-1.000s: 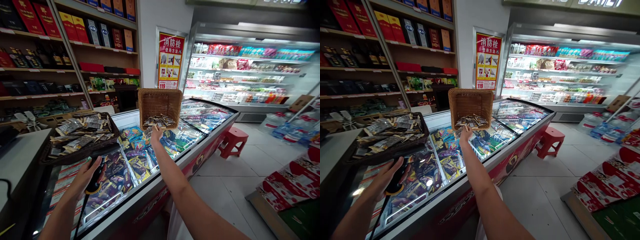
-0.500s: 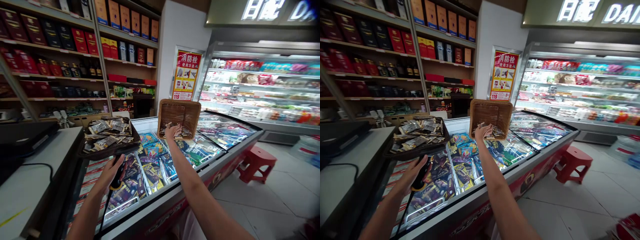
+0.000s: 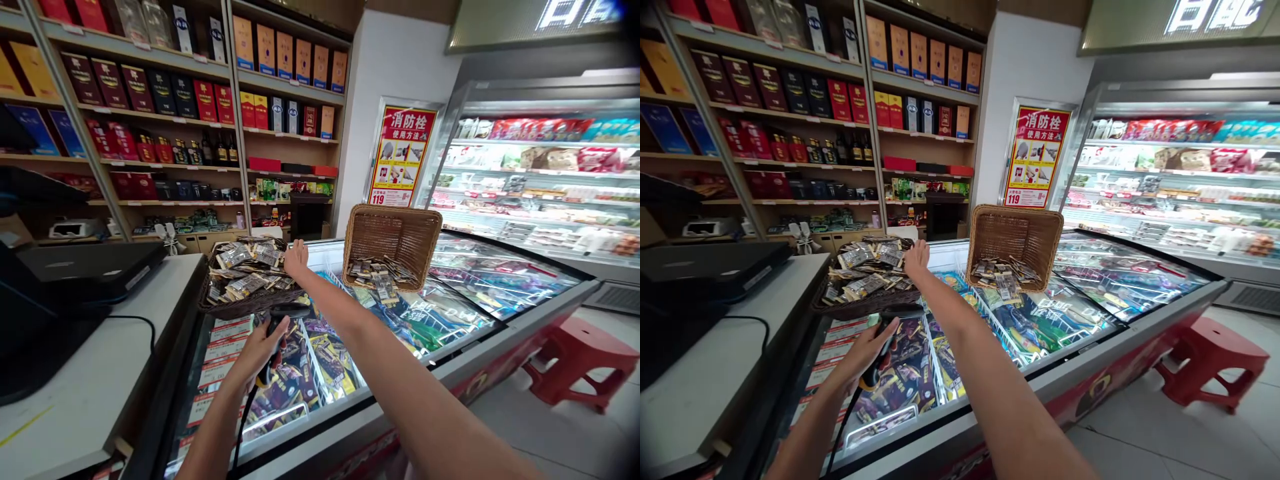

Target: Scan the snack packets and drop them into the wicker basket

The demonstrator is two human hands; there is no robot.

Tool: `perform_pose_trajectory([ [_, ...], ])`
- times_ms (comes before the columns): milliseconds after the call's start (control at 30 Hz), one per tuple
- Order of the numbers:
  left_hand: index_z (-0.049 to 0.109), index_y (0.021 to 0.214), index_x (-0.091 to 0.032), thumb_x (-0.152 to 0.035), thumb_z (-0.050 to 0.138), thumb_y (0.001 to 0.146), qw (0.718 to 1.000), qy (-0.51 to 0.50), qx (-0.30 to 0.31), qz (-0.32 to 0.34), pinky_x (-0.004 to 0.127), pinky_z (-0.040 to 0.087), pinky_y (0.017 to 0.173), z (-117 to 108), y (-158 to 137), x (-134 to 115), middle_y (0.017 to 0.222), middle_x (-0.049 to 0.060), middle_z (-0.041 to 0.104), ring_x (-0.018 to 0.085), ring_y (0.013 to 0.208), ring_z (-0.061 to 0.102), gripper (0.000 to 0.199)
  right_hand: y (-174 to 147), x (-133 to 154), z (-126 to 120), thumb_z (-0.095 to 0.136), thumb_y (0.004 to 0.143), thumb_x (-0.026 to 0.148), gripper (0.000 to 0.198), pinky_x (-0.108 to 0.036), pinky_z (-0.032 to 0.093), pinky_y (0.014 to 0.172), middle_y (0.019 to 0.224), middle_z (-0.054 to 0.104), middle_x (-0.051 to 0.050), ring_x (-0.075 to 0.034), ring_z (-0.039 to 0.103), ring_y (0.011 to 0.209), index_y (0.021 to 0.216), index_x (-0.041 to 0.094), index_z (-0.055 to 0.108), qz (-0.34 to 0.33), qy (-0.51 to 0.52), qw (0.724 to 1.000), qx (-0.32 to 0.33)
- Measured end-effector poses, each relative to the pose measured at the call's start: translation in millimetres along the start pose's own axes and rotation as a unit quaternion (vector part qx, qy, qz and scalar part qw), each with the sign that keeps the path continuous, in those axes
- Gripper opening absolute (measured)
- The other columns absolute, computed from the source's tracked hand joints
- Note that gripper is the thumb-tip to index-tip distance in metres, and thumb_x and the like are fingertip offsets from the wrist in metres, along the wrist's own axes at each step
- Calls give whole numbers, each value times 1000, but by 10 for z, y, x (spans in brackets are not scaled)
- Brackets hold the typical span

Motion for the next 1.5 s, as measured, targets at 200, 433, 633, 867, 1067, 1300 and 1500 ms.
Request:
perform_pose_trajectory([
  [200,54,77,-22,-76,74,74,1000,-13,11,-1,23,38,41,28,-43,-47,64,-2,60,11,41,50,58,-291,-644,-71,74,83,32,15,-39,51,89,94,71,-6,-25,63,100,93,23,68,221,332,917,-17],
  [433,55,75,-21,-75,77,72,1000,-10,26,9,23,39,42,87,-41,-109,65,-2,61,10,43,49,59,-998,-1174,-427,90,61,24,40,-27,51,65,75,71,0,-18,67,73,86,22,58,261,660,704,14],
  [633,58,74,-21,-72,78,73,998,24,51,20,25,41,45,184,-92,-204,59,-3,58,11,43,48,55,-1359,-1692,-951,88,57,18,30,-36,54,95,112,73,-7,-24,68,111,80,22,68,142,587,791,-100],
  [867,57,72,-20,-75,76,74,996,42,75,30,25,40,46,283,-84,-220,58,-2,58,11,44,47,58,-1419,-1951,-820,67,68,16,15,-35,55,92,97,73,-3,-22,68,104,78,22,75,142,563,808,-100],
  [1067,57,77,-20,-76,73,78,996,36,74,32,25,41,45,297,-71,-198,61,-3,59,10,43,46,58,-1460,-1820,-571,67,70,21,26,-28,54,78,101,74,-3,-20,66,93,95,23,75,182,629,756,-2],
  [1300,56,79,-21,-75,72,79,996,39,71,31,24,41,45,294,-93,-227,57,-5,57,9,42,46,57,-1617,-1870,-354,92,55,16,68,-32,57,82,97,68,-2,-18,67,92,115,22,60,298,594,747,20],
  [1500,55,73,-21,-79,75,73,996,41,71,24,25,40,44,322,-92,-240,55,-4,56,10,43,46,61,-1599,-1900,-394,83,74,27,50,-32,61,76,123,69,-1,-18,68,97,118,31,57,284,623,728,35],
])
Point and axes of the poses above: each hand's wrist, its own y-axis towards the middle knuckle, its own z-axis out of the palm, x = y × z, the point moved 10 cm from there along y, towards the middle knuckle
